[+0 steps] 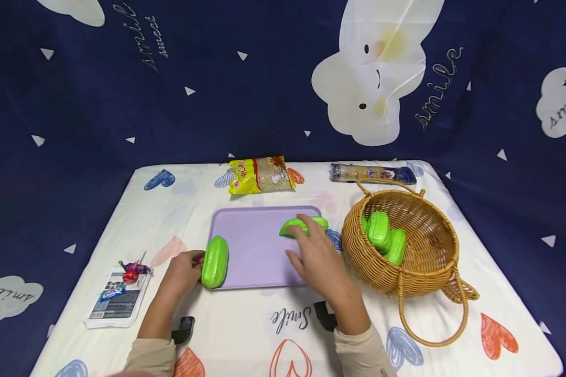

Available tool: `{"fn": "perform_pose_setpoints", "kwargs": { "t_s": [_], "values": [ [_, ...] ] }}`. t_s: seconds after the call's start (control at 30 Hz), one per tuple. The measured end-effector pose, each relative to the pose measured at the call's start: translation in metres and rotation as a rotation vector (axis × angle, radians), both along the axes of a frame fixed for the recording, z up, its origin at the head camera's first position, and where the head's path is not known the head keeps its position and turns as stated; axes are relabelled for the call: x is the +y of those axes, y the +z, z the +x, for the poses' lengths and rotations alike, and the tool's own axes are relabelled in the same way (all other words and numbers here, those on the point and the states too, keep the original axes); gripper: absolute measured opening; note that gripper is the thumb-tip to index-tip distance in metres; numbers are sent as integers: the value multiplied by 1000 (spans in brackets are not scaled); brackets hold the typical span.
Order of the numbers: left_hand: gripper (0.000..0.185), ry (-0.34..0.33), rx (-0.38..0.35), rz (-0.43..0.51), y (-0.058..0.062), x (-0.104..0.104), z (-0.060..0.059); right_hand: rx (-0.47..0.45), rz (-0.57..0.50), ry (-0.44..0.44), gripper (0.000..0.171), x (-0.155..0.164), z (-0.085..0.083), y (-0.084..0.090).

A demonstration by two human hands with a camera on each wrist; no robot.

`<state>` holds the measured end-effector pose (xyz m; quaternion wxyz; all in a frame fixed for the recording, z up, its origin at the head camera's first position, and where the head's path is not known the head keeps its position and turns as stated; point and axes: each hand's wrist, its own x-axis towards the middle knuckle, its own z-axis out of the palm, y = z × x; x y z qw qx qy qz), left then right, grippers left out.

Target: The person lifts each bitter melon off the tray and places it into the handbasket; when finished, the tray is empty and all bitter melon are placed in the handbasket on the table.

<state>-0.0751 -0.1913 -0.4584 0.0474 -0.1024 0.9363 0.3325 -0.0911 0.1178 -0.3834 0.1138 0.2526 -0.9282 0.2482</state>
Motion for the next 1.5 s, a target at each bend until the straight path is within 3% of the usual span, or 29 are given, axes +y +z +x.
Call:
{"fn": "perform_pose_setpoints", "kwargs": {
  "t_s": [0.2,0.33,0.73,1.13,1.37,1.5],
  "values": [
    [33,-1,6,-8,0,0,-1,-28,164,283,51,-60,4,-18],
    [32,-10,25,-10,0,0,-1,-86,269,362,59,-87,2,-28],
    [33,-10,6,-6,-1,3,4,-307,339,429,65,-118,-2,-47],
    [33,-5,37,-33,2,2,0,-339,356,435,66,-126,-8,-52],
    [31,1,40,-33,0,2,1,-279,262,415,43,-125,-9,-54],
    [30,7,44,-32,0,2,1,-266,237,376,41,-118,-9,-50]
  ]
}}
